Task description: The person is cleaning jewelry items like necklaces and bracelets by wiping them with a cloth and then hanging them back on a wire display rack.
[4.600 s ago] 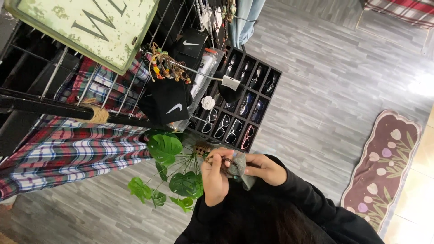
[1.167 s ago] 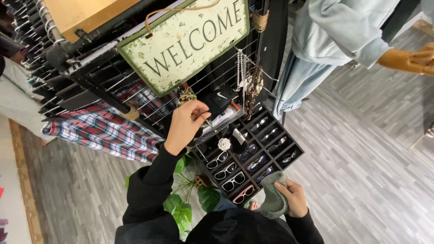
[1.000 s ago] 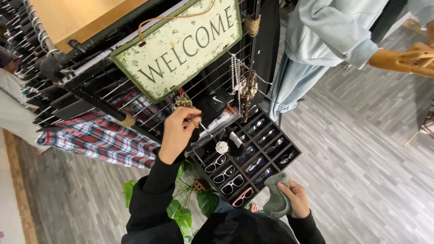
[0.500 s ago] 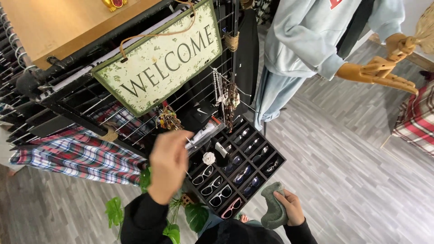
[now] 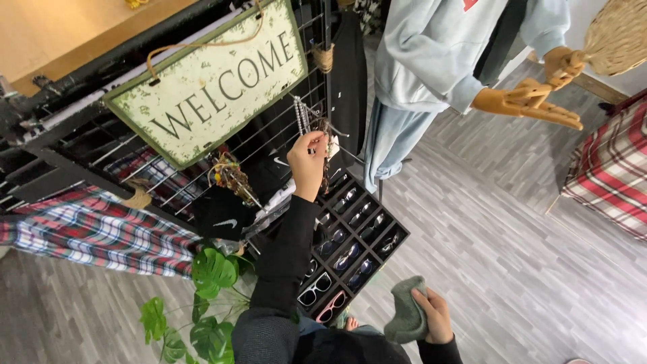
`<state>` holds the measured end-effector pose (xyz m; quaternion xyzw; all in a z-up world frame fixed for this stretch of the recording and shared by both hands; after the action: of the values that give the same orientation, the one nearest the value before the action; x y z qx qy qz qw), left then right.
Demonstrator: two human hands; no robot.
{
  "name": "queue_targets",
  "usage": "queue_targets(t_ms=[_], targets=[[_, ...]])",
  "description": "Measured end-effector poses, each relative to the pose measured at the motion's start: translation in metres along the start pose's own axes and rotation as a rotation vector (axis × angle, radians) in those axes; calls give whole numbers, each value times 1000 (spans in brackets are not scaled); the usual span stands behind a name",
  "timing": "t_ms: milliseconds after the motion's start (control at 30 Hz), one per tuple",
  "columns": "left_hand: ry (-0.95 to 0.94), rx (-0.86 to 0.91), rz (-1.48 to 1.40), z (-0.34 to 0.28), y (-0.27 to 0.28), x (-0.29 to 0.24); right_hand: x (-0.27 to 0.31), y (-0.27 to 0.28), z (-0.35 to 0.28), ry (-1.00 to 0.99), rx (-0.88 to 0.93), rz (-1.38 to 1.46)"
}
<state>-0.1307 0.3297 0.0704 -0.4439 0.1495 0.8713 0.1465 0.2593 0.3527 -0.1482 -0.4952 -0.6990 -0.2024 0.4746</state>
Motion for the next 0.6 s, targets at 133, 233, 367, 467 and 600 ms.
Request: queue_targets(t_ms=[133, 233, 367, 467, 600], targets=[[-48, -24, 136, 12, -7, 18, -10, 23, 3, 26, -48, -12], [-49, -68, 151, 14, -8, 16, -8, 29, 0, -32, -76, 42], [-56, -67, 240, 13, -5, 10, -2, 26, 1, -35, -56, 98], [-109, -81, 201, 14, -1, 4, 4, 19, -1, -31, -46, 109], [-115, -92, 133, 19, 4, -5, 7, 11, -4, -5, -16, 97]])
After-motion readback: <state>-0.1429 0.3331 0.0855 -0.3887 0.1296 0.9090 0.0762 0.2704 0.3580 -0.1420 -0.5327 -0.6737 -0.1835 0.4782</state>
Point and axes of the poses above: each hand's wrist, its own z-axis towards the middle knuckle, its own y-axis out of the back of the hand, x = y × z, the point moved 4 cm from there along z, towards the middle knuckle, and after that the axes turned 6 degrees about -z, right-handed, at the moved point
